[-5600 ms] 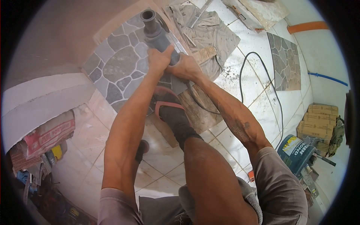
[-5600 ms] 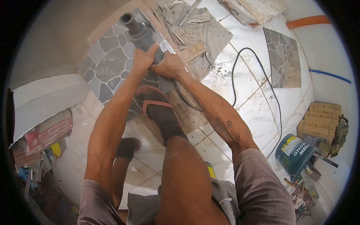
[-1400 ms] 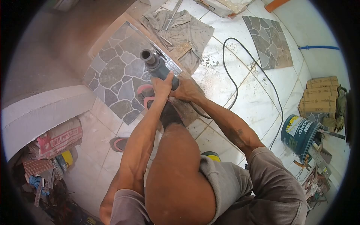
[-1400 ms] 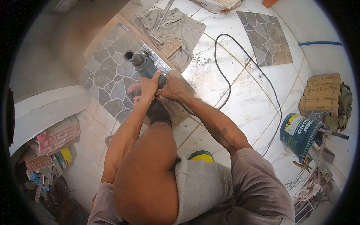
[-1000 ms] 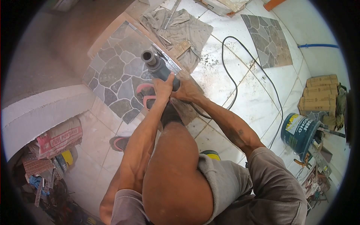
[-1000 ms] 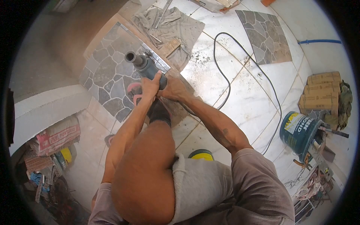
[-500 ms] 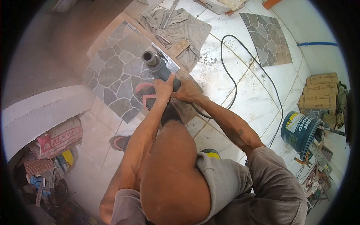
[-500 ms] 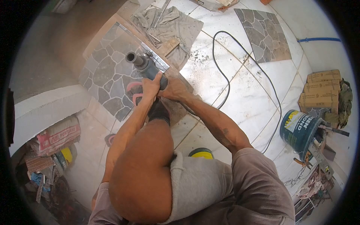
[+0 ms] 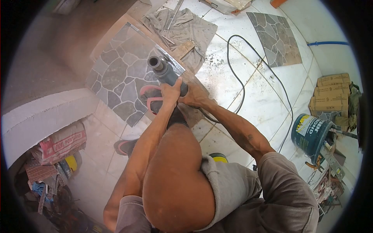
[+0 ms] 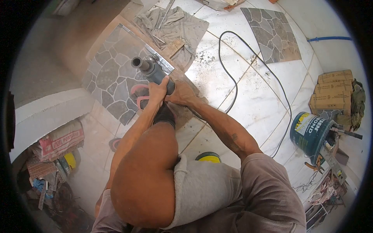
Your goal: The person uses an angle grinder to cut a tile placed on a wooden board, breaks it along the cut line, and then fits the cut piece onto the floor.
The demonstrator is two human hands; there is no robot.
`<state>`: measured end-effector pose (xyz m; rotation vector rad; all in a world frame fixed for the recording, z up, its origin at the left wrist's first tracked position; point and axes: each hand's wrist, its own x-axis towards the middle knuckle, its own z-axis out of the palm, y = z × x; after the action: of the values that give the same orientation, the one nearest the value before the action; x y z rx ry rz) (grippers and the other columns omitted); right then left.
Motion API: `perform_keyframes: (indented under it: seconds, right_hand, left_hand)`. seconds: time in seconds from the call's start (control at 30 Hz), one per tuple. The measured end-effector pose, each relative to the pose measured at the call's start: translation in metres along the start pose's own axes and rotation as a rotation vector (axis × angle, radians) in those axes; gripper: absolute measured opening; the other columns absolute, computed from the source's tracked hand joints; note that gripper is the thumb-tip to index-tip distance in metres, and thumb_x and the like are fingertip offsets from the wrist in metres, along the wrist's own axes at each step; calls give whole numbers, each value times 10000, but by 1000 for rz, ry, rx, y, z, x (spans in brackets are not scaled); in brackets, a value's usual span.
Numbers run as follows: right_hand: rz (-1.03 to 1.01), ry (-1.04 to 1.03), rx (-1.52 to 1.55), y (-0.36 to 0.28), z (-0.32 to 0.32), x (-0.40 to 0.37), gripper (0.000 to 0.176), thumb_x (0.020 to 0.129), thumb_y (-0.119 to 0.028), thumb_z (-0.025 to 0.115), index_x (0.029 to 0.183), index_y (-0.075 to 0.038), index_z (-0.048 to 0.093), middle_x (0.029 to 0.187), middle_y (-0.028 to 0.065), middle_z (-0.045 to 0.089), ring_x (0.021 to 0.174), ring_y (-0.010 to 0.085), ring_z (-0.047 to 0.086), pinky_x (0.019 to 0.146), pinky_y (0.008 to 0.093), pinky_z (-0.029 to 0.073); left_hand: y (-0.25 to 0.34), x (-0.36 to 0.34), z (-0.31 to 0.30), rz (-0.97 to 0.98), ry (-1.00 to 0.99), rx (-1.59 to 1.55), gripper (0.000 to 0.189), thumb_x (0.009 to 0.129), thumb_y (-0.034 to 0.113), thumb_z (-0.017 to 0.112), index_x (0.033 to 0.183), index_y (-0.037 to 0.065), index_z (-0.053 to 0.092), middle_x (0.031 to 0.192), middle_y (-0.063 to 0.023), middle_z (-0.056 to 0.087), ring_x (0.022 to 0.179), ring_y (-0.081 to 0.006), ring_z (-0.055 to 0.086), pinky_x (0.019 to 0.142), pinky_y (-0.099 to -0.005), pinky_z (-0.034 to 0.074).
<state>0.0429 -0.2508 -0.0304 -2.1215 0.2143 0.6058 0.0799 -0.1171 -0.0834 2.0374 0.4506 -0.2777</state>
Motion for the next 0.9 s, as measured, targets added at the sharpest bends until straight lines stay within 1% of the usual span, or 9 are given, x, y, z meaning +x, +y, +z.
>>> perform_keyframes:
  seconds: [0.23, 0.33, 0.43, 0.5, 0.53, 0.6, 0.7, 0.8, 0.9]
  right_hand:
    - [35, 2, -42, -1, -2, -8, 816, 618, -488, 780, 1149, 105, 603, 1083, 302, 664, 1032, 420, 651, 907, 445, 513]
    - [0, -7, -9, 8, -1, -13, 809, 627, -466, 765, 1158, 118, 589, 1082, 305, 661, 1022, 430, 650, 905, 450, 513]
    - [10, 24, -22, 17, 6, -15, 780, 639, -440, 746, 1148, 129, 586, 1072, 312, 659, 1018, 434, 650, 904, 454, 513]
    - [48, 10, -26, 15, 5, -20, 762, 645, -424, 734, 1142, 134, 585, 1062, 316, 659, 1020, 434, 650, 907, 454, 512]
    - [48, 21, -30, 16, 6, -20, 736, 649, -429, 743, 1127, 112, 601, 1048, 302, 667, 1005, 420, 656, 889, 450, 514]
    - [48, 43, -38, 17, 6, -20, 683, 656, -439, 761, 1097, 67, 632, 1020, 275, 682, 977, 390, 669, 855, 444, 517]
    - [53, 44, -58, 15, 5, -21, 672, 657, -432, 758, 1090, 66, 633, 1015, 274, 682, 976, 390, 669, 852, 443, 518]
    - [68, -13, -18, 11, 0, -23, 733, 649, -425, 737, 1120, 121, 602, 1052, 315, 664, 1019, 426, 657, 903, 455, 515]
    - [49, 1, 10, 10, -1, -28, 729, 651, -439, 747, 1109, 112, 613, 1045, 301, 672, 1013, 423, 659, 899, 455, 516]
  left_hand:
    - [-17, 1, 8, 77, -7, -101, 429, 852, 253, 757, 974, -144, 652, 936, -175, 681, 818, -206, 645, 730, -350, 521]
    - [-8, -8, 2, 69, -93, -117, 411, 860, 243, 752, 959, -145, 659, 932, -165, 681, 805, -200, 644, 696, -345, 518]
    - [16, -19, -10, -106, -206, -141, 423, 861, 253, 755, 965, -145, 659, 929, -160, 680, 780, -196, 645, 656, -343, 515]
    - [35, -27, -20, -189, -299, -236, 446, 856, 273, 762, 962, -148, 657, 917, -157, 678, 765, -195, 646, 635, -343, 512]
    - [40, -29, -24, -230, -345, -284, 458, 854, 283, 766, 960, -149, 657, 911, -156, 677, 758, -195, 647, 625, -343, 510]
    - [38, -24, -24, -266, -370, -248, 474, 854, 285, 767, 984, -155, 647, 917, -156, 675, 761, -201, 654, 618, -344, 514]
    - [37, -21, -23, -309, -380, -250, 495, 857, 279, 766, 1020, -168, 627, 938, -160, 671, 762, -210, 661, 611, -347, 521]
    - [35, -19, -23, -344, -405, -282, 495, 861, 264, 762, 1059, -162, 607, 971, -160, 670, 764, -219, 666, 612, -348, 525]
    - [31, -18, -25, -389, -475, -337, 461, 868, 252, 759, 1082, -126, 603, 987, -144, 675, 777, -226, 668, 624, -345, 516]
